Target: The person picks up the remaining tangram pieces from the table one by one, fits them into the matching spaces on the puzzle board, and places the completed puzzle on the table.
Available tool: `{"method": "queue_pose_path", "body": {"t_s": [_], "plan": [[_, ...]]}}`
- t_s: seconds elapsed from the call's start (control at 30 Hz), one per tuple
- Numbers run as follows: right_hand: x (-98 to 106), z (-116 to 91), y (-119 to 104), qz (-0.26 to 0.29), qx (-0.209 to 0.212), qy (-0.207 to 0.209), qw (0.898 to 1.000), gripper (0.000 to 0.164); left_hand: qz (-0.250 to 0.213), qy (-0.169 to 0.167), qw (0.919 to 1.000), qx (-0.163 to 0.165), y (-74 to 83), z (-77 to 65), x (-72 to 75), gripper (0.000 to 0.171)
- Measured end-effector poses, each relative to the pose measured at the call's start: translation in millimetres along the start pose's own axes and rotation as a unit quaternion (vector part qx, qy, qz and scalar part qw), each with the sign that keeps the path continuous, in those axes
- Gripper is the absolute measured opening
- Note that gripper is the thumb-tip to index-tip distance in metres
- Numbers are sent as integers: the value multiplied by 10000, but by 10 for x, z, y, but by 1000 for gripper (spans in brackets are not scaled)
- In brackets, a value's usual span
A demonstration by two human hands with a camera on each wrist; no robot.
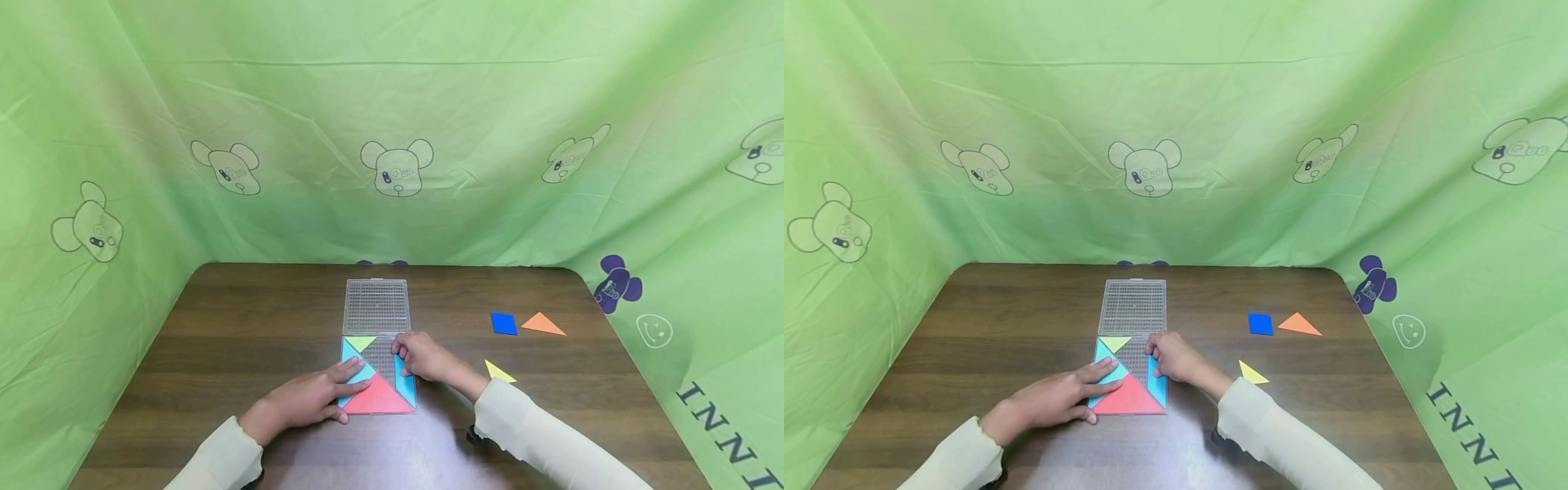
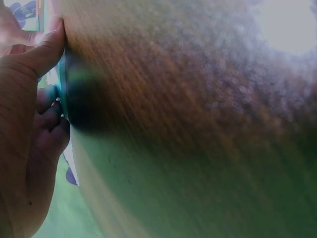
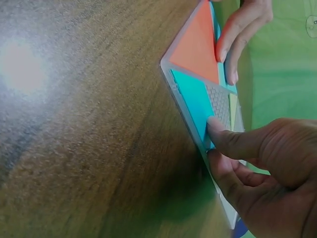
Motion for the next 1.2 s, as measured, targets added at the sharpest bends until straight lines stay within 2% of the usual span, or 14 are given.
{"method": "queue_pose_path", "body": {"t_s": [0.17,0.37,0.57,0.8,0.93,1.03,1.2], "plan": [[-3,-39,-4,13,-21,222,9997,29,4,22,10000,-20,0,-5,-3,68],[5,-85,-17,20,213,625,9978,30,-13,83,10000,-45,-3,-10,-5,68],[159,-133,67,-41,437,1095,9930,19,-35,49,10000,-21,-9,-8,-12,69],[591,-212,453,-555,-141,1385,9887,24,-24,30,10000,-25,1,-11,-2,69],[879,-274,718,-1063,-228,1458,9833,27,-19,-2,10000,34,0,-11,0,69],[1051,-329,907,-1494,-244,1405,9784,33,6,-8,10000,47,-1,-14,-3,69],[1228,-438,1173,-1931,-375,1079,9745,45,40,20,10000,17,11,-17,-1,69]]}}
Point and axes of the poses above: each hand's wrist, its own z-axis towards the middle knuckle, its own x-axis out of the back of the hand, y = z × x, the point moved 5 cm from there along z, towards the middle knuckle, and after that the axes turned 2 degrees about -z, right-handed, at the moved point
